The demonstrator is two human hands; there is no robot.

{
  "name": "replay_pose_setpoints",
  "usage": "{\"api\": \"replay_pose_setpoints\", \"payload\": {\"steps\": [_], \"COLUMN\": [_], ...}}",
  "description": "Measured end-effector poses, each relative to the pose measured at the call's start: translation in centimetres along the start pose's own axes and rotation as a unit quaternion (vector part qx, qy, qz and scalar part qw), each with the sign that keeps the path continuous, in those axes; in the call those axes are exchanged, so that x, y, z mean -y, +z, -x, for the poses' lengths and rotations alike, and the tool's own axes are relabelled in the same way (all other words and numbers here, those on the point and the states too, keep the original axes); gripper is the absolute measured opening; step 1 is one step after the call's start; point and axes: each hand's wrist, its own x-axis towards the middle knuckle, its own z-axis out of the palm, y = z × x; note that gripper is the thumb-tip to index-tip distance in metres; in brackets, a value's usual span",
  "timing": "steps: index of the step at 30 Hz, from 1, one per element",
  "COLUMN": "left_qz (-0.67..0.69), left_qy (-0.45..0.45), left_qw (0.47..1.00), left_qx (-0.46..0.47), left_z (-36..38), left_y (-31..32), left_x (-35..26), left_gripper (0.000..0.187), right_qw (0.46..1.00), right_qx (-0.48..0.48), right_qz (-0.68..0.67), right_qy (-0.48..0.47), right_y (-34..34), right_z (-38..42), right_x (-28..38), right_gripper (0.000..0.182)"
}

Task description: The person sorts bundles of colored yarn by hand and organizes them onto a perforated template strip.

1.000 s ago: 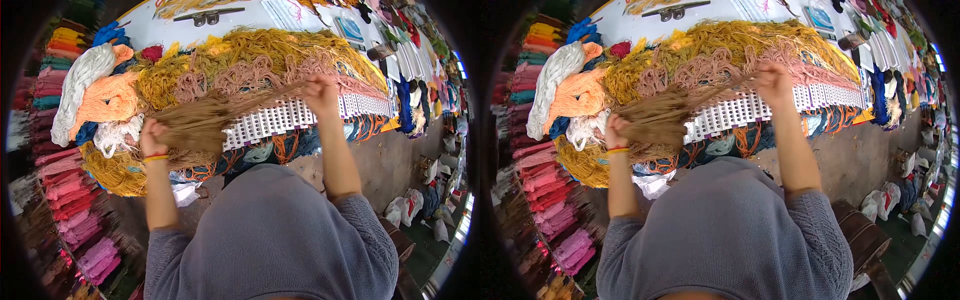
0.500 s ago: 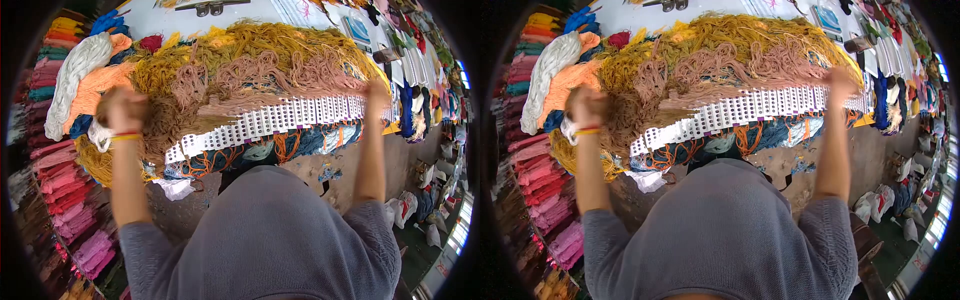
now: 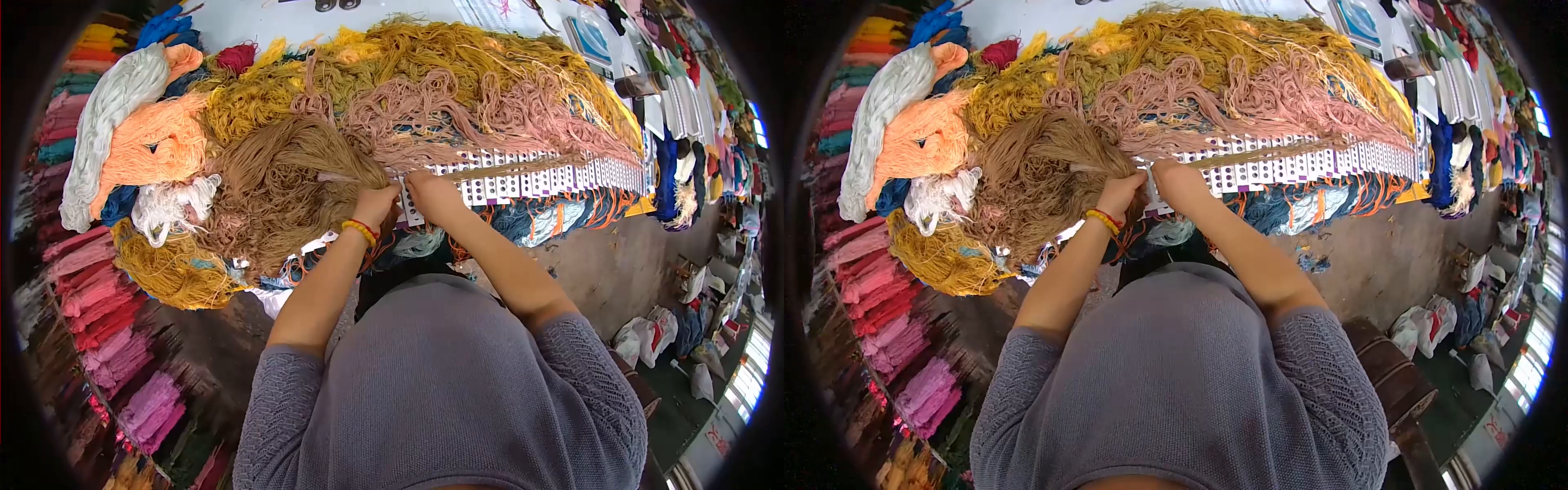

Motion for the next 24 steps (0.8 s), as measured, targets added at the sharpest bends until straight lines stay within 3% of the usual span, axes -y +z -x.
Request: {"api": "replay_pose_setpoints", "payload": {"steps": [2, 8, 10, 12, 15, 18, 20, 22, 23, 24], "left_qz": [-0.039, 0.019, 0.024, 0.043, 0.043, 0.006, -0.011, -0.138, -0.119, -0.131], "left_qy": [0.035, 0.077, 0.165, 0.167, 0.17, 0.186, 0.201, 0.276, 0.144, 0.121], "left_qw": [0.999, 0.997, 0.986, 0.984, 0.984, 0.982, 0.979, 0.95, 0.982, 0.984], "left_qx": [-0.015, 0.009, 0.022, 0.031, 0.036, 0.02, 0.004, -0.04, -0.026, -0.016], "left_z": [-0.3, -0.7, -1.3, -1.4, -1.4, -1.6, -1.7, -1.8, -1.6, -1.1], "left_y": [0.2, 0.5, 0.6, 0.7, 0.6, 0.7, 0.4, -0.2, -1.1, -1.9], "left_x": [0.4, 0.9, 1.4, 1.7, 1.6, 1.8, 1.7, 1.6, 1.4, 0.8], "left_gripper": [0.008, 0.007, 0.006, 0.006, 0.005, 0.005, 0.006, 0.009, 0.013, 0.013], "right_qw": [0.994, 0.986, 0.985, 0.985, 0.99, 0.998, 0.991, 0.987, 0.981, 0.981], "right_qx": [0.029, 0.04, 0.029, 0.017, 0.019, 0.0, 0.005, 0.011, 0.016, -0.01], "right_qz": [0.105, 0.159, 0.162, 0.166, 0.131, 0.043, -0.106, -0.119, -0.131, -0.14], "right_qy": [-0.011, -0.037, -0.041, -0.044, -0.039, 0.039, 0.075, 0.107, 0.14, 0.136], "right_y": [-0.4, -1.1, -0.7, -0.5, -0.2, 0.0, -0.7, -1.8, -2.2, -1.9], "right_z": [0.1, 0.1, 0.1, 0.1, -0.2, -0.5, -0.2, 0.4, 0.7, 1.0], "right_x": [0.5, 1.3, 1.1, 0.9, 0.6, 0.1, 0.1, 0.9, 1.1, 0.7], "right_gripper": [0.013, 0.014, 0.016, 0.017, 0.016, 0.021, 0.028, 0.03, 0.032, 0.031]}}
